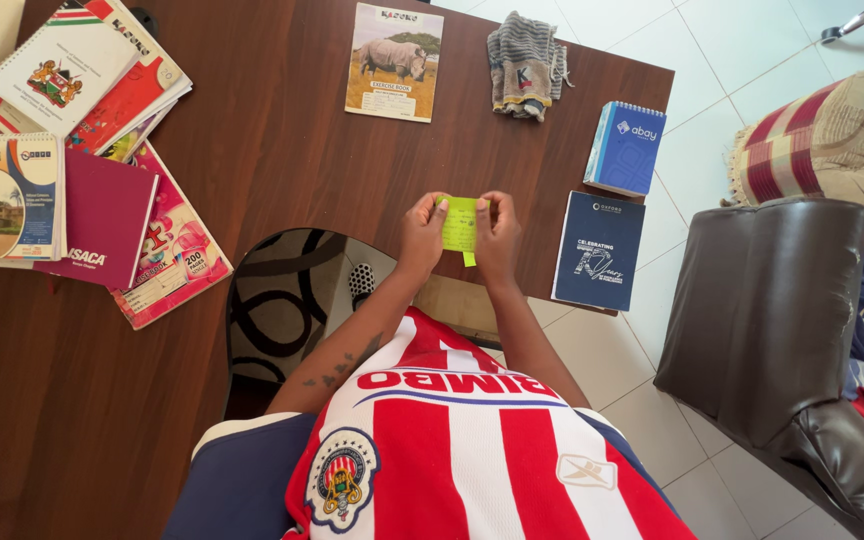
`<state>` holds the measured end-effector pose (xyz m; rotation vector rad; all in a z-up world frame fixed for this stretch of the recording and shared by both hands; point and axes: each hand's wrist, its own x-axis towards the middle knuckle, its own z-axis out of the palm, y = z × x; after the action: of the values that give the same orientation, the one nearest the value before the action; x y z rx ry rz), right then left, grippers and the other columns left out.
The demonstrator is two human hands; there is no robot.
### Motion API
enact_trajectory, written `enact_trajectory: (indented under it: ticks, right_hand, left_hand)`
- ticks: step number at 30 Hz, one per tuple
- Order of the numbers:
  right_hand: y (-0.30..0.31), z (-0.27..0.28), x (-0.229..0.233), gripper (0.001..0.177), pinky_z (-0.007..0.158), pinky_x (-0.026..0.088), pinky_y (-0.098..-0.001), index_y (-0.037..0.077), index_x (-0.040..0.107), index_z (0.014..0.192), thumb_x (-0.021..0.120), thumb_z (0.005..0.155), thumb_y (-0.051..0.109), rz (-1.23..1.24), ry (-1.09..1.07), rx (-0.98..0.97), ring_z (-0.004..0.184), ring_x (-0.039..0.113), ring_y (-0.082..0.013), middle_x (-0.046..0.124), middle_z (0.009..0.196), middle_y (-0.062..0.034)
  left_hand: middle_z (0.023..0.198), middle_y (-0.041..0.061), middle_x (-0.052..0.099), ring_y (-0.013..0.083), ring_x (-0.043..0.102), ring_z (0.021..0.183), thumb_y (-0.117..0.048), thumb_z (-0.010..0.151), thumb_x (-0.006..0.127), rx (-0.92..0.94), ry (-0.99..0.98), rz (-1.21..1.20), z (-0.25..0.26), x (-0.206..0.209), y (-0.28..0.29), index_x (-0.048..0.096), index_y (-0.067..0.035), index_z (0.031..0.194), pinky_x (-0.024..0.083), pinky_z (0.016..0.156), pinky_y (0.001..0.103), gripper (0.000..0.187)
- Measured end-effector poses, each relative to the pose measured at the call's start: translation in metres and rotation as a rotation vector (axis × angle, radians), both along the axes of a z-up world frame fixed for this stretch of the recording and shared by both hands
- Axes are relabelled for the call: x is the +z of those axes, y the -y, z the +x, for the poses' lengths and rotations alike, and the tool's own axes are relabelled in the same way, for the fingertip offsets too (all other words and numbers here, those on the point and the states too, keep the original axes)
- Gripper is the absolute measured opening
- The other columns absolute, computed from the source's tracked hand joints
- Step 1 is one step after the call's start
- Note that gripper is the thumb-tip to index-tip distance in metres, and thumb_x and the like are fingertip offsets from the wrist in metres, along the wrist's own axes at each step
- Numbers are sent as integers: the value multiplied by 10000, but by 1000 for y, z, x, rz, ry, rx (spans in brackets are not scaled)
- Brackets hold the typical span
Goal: The person organizes stationery items on a wooden desk. They place books and notebooks on the desk, open a drawer to store small items, and arrange sticky notes on the surface. The person also flips through pages of a notebook and places it on the desk.
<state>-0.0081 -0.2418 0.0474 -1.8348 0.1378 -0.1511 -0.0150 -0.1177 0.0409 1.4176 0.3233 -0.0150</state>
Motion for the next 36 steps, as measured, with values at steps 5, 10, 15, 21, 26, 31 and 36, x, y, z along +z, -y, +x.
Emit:
enact_trajectory:
  ticks: [5,10,15,21,26,31,36]
  right_hand:
    - [-1,-5,-25,257,573,468,-335,30,541,959,473,1115,223,-67,12,12,622,566,-124,615,722,-100]
    - [-4,-3,-21,271,558,438,-370,18,510,945,468,1119,222,-100,-38,-2,610,549,-169,595,714,-140]
    - [-6,-5,-10,250,556,474,-389,30,543,957,485,1093,232,-142,-37,12,614,637,-217,640,717,-152]
    - [-5,-4,-19,232,561,470,-434,26,547,977,510,1088,227,-281,-5,-4,634,659,-296,649,726,-181]
    - [4,-5,-62,162,601,512,-422,49,590,1008,583,1047,206,-207,133,12,667,690,-306,661,769,-174]
    - [43,-5,-100,281,797,520,-454,106,651,1129,750,920,265,-548,-84,-67,945,634,-332,658,1034,-140]
    - [32,-21,-89,708,902,444,-536,100,569,1228,920,679,378,-839,-370,-42,1181,536,-318,574,1242,-102]
  left_hand:
    - [877,-6,634,35,567,780,-173,1093,479,29,-1,-75,1,-10,8,639,-36,1061,506,696,243,213]
    - [984,8,708,62,656,868,-251,1094,466,-21,-149,-421,3,-5,3,695,-78,1227,541,772,250,316]
    - [1011,21,724,79,675,882,-347,1096,434,-107,-195,-398,3,6,4,683,-75,1262,559,794,266,405]
    - [1029,37,717,97,672,901,-315,1096,486,-71,-184,-430,-1,-34,8,662,-33,1213,553,820,292,353]
    - [1035,66,705,144,680,906,-271,1091,503,180,-139,-464,4,-80,-1,616,-11,1191,566,835,327,301]
    - [1086,93,670,185,667,947,-265,1106,465,290,-207,-481,16,-89,-50,562,3,1235,554,828,372,313]
    - [1122,94,675,198,684,1005,-262,1085,470,269,-244,-545,0,-100,-39,559,-2,1247,576,884,375,319]
